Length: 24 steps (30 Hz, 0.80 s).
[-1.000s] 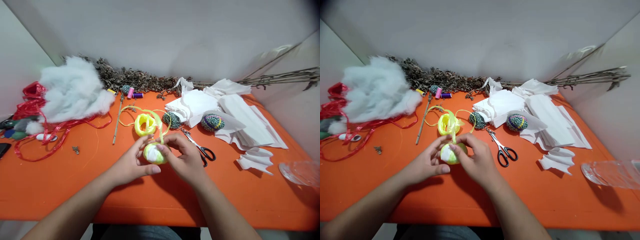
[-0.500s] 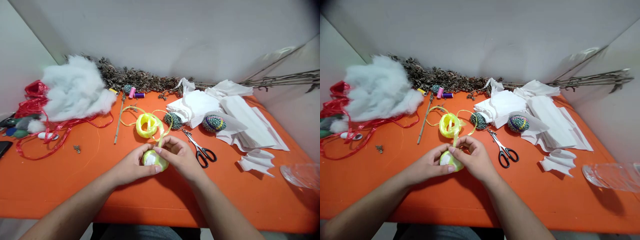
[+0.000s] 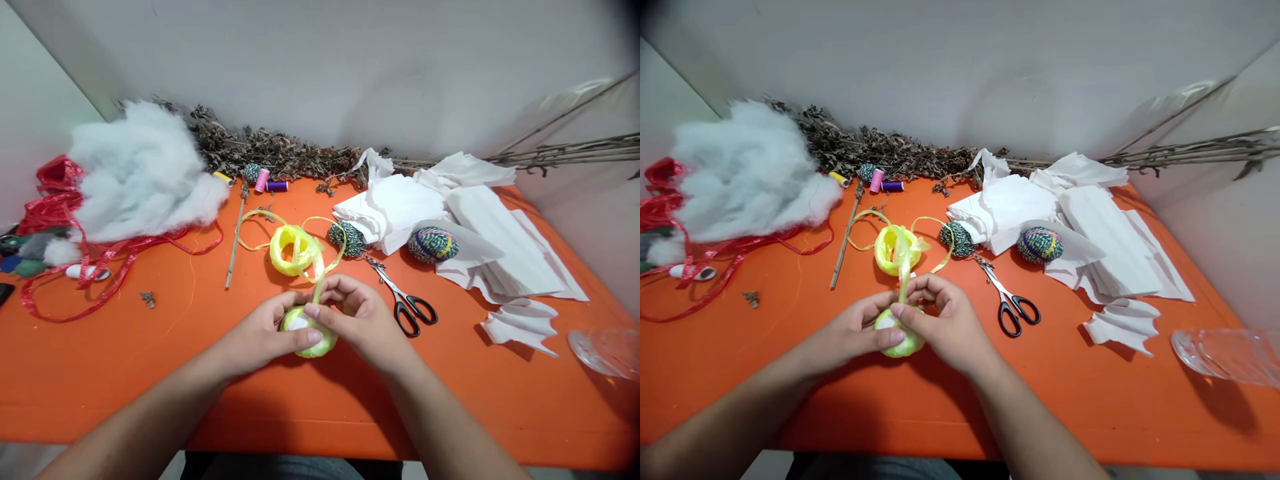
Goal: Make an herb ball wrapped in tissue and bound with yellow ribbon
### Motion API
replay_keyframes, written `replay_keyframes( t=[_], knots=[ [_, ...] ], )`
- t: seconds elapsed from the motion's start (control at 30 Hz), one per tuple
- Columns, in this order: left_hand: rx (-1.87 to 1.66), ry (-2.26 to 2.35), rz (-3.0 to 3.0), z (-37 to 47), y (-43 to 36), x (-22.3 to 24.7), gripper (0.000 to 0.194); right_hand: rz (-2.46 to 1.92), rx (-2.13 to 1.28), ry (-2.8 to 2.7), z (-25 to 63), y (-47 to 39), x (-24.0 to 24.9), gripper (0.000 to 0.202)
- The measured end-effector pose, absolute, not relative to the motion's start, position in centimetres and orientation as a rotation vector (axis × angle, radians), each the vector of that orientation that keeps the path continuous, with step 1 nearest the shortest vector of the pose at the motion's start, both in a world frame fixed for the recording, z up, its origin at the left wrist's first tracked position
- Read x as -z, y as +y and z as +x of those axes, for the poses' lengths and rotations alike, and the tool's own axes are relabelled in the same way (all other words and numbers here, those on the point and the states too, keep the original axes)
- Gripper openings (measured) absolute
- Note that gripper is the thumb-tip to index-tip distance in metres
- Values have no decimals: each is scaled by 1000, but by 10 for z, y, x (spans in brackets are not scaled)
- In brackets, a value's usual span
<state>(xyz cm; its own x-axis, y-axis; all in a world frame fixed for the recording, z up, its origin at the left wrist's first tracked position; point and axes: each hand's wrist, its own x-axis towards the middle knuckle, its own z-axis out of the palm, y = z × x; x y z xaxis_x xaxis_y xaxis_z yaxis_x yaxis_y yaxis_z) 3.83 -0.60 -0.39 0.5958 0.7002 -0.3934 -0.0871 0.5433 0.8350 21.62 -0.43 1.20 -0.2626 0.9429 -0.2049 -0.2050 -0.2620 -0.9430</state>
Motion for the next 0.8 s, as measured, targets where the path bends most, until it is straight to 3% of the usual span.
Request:
replay_keyframes(
  t=[0.27, 0.8],
  knots=[
    [-538, 885, 1031, 40, -13, 6, 61, -1079, -1691, -965, 221, -1, -12, 27],
    [-677, 813, 1448, 37, -14, 8, 21, -993, -1875, -814, 233, 7, -10, 31]
  ],
)
